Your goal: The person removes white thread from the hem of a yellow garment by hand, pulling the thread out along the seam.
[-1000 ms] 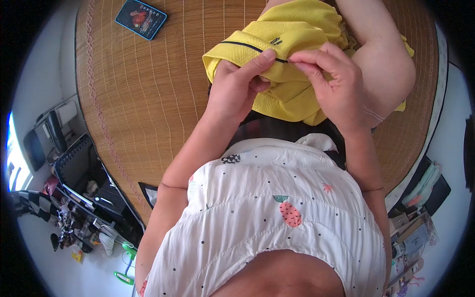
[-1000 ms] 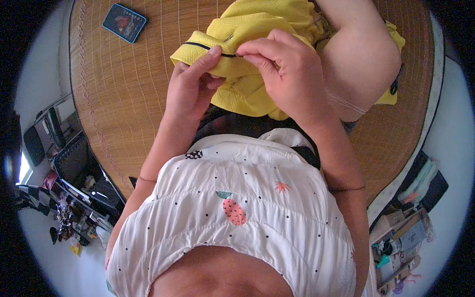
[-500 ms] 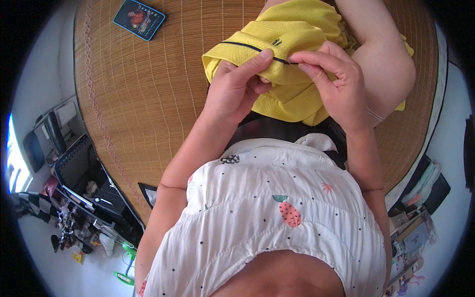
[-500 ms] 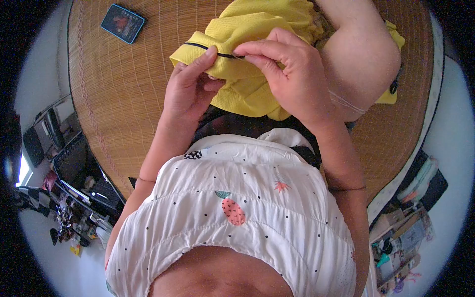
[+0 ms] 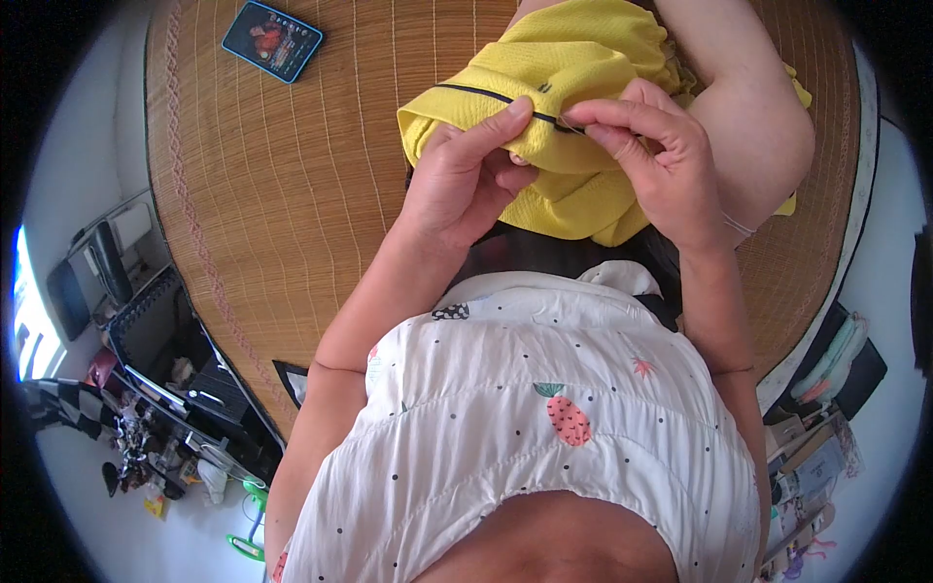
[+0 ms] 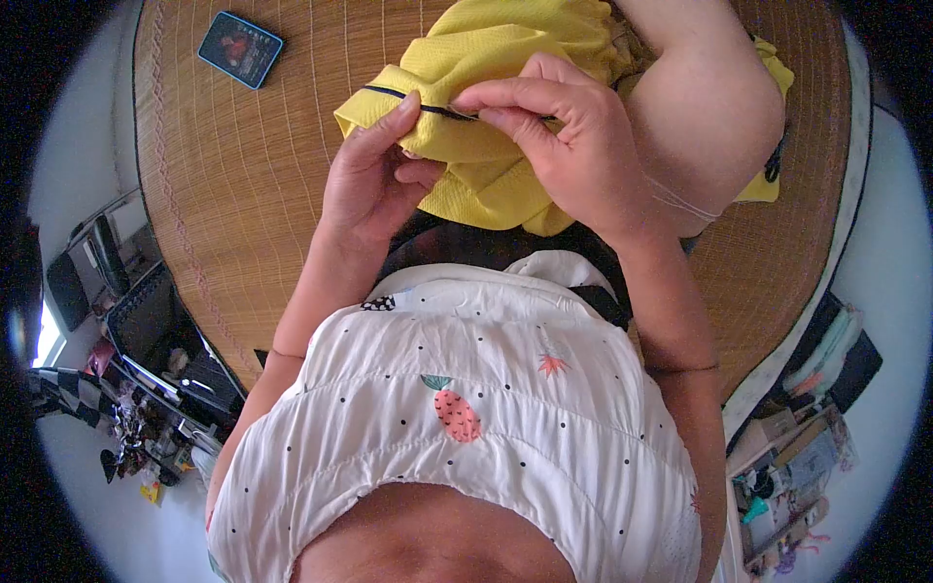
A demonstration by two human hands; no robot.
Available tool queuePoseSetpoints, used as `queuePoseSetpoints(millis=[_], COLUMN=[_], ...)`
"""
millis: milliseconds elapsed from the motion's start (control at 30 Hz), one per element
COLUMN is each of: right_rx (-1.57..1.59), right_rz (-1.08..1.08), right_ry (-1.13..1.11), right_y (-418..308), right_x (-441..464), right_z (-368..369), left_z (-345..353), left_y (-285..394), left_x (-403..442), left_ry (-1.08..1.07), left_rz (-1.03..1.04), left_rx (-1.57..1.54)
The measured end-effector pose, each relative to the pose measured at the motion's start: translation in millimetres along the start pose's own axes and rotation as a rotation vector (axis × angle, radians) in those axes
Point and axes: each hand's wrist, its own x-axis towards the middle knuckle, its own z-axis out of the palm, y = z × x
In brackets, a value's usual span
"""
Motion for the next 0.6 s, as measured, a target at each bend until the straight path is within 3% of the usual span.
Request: queuePoseSetpoints(millis=[300, 600], right_rx=[0.175, 0.144], right_rz=[0.053, 0.06], right_ry=[0.028, 0.135], right_y=[10.8, 6.0], right_x=[-2.4, -5.1], right_z=[7.7, 15.1], left_z=[-8.1, 4.3], left_y=[-3.3, -4.0], left_x=[1.6, -4.6], left_ry=[-0.098, -0.066], left_rz=[-0.131, 0.061], left_rx=[-0.25, 0.039])
